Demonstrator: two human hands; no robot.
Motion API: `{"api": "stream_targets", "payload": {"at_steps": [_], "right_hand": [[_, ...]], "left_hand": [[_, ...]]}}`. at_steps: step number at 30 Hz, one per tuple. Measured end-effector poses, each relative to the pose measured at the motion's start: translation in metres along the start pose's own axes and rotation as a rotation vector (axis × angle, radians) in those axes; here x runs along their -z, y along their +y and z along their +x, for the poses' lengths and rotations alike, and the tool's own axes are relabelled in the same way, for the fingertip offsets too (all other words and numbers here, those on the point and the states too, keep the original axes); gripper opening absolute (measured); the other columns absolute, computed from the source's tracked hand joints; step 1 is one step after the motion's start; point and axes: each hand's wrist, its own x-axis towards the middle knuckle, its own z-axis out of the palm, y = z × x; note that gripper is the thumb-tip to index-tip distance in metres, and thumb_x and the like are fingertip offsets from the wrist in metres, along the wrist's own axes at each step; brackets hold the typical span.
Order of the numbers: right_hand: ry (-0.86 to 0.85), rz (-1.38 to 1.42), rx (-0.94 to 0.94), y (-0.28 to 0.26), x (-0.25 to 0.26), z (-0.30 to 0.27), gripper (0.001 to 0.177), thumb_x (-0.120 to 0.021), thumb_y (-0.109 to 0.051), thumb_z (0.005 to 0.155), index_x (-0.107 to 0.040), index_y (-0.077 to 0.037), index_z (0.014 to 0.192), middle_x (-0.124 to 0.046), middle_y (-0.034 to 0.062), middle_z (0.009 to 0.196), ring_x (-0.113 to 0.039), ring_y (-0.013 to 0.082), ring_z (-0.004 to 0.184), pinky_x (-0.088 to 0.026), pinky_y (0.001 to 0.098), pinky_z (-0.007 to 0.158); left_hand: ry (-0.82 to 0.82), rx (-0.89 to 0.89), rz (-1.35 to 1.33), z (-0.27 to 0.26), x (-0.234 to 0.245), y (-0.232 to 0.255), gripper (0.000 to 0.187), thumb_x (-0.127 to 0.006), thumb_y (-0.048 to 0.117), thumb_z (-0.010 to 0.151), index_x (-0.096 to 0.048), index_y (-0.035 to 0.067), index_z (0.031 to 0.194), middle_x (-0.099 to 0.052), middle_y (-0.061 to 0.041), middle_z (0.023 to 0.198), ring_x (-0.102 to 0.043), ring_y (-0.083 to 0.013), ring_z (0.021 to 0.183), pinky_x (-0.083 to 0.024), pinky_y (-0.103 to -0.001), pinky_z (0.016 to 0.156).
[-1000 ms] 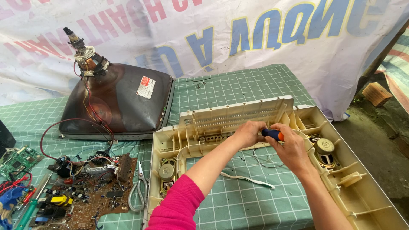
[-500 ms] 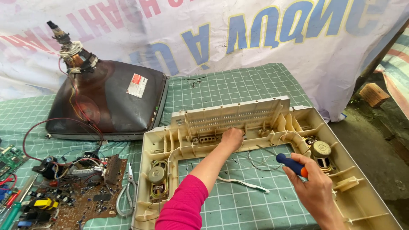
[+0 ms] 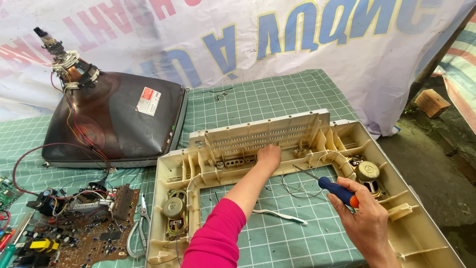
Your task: The person uses a screwdriver to remove screws from a beige plastic casing, then detaches a small metal component. They proceed to clean the component using a toothbrush, scrubbing its surface thoroughly.
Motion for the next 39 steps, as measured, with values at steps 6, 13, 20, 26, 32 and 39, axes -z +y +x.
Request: {"api": "stream_targets", "payload": {"at_steps": [6,13,20,26,32,39], "right_hand": [[-0.011,-0.023,-0.019,0.005,0.000,0.000,0.042,-0.077,-0.032,0.088,-0.068,-0.011,0.123,-0.075,0.0004,0.122,-0.073,0.0157,0.097,-0.057,0.0301,0.080],[-0.002,0.007,-0.017,0.003,0.000,0.002,0.042,-0.078,-0.030,0.087,-0.068,-0.010,0.122,-0.075,0.0017,0.121,-0.073,0.0153,0.099,-0.057,0.0286,0.084],[-0.013,0.019,-0.069,0.002,0.001,0.003,0.042,-0.079,-0.030,0.086,-0.068,-0.013,0.123,-0.074,0.0009,0.120,-0.073,0.0152,0.096,-0.056,0.0291,0.084],[0.014,0.025,-0.053,0.007,0.002,0.003,0.039,-0.078,-0.027,0.088,-0.068,-0.011,0.122,-0.074,-0.0002,0.120,-0.072,0.0138,0.095,-0.056,0.0267,0.083],[0.026,-0.032,-0.027,0.007,0.005,0.003,0.037,-0.080,-0.027,0.088,-0.069,-0.012,0.121,-0.075,-0.0004,0.120,-0.072,0.0144,0.094,-0.056,0.0272,0.078],[0.030,-0.031,-0.024,0.011,0.004,0.001,0.039,-0.078,-0.027,0.089,-0.068,-0.010,0.123,-0.075,0.0026,0.122,-0.072,0.0150,0.099,-0.056,0.0273,0.083]], "left_hand": [[0.013,-0.101,0.258,0.003,-0.005,0.003,0.022,-0.055,0.000,0.101,-0.072,0.014,0.098,-0.070,0.000,0.083,-0.067,-0.0161,0.071,-0.054,-0.032,0.058],[-0.052,-0.204,0.431,0.020,-0.008,-0.002,0.029,-0.049,0.009,0.101,-0.075,0.018,0.109,-0.073,0.001,0.107,-0.073,-0.0207,0.087,-0.054,-0.032,0.063],[-0.050,-0.192,0.285,0.009,-0.008,-0.014,0.030,-0.043,0.012,0.103,-0.071,0.012,0.115,-0.073,-0.007,0.106,-0.072,-0.0256,0.088,-0.059,-0.039,0.065],[-0.007,-0.195,0.217,-0.012,0.011,-0.012,0.032,-0.041,0.008,0.102,-0.066,0.010,0.122,-0.074,-0.010,0.103,-0.074,-0.0286,0.090,-0.061,-0.044,0.070],[-0.056,-0.160,0.252,0.005,0.007,0.004,0.030,-0.064,-0.002,0.096,-0.066,0.013,0.121,-0.071,-0.006,0.107,-0.071,-0.0220,0.093,-0.061,-0.037,0.074],[0.009,-0.204,0.503,0.018,-0.014,0.014,0.025,-0.055,0.008,0.099,-0.075,0.023,0.099,-0.074,0.006,0.097,-0.070,-0.0171,0.085,-0.050,-0.031,0.061]]}}
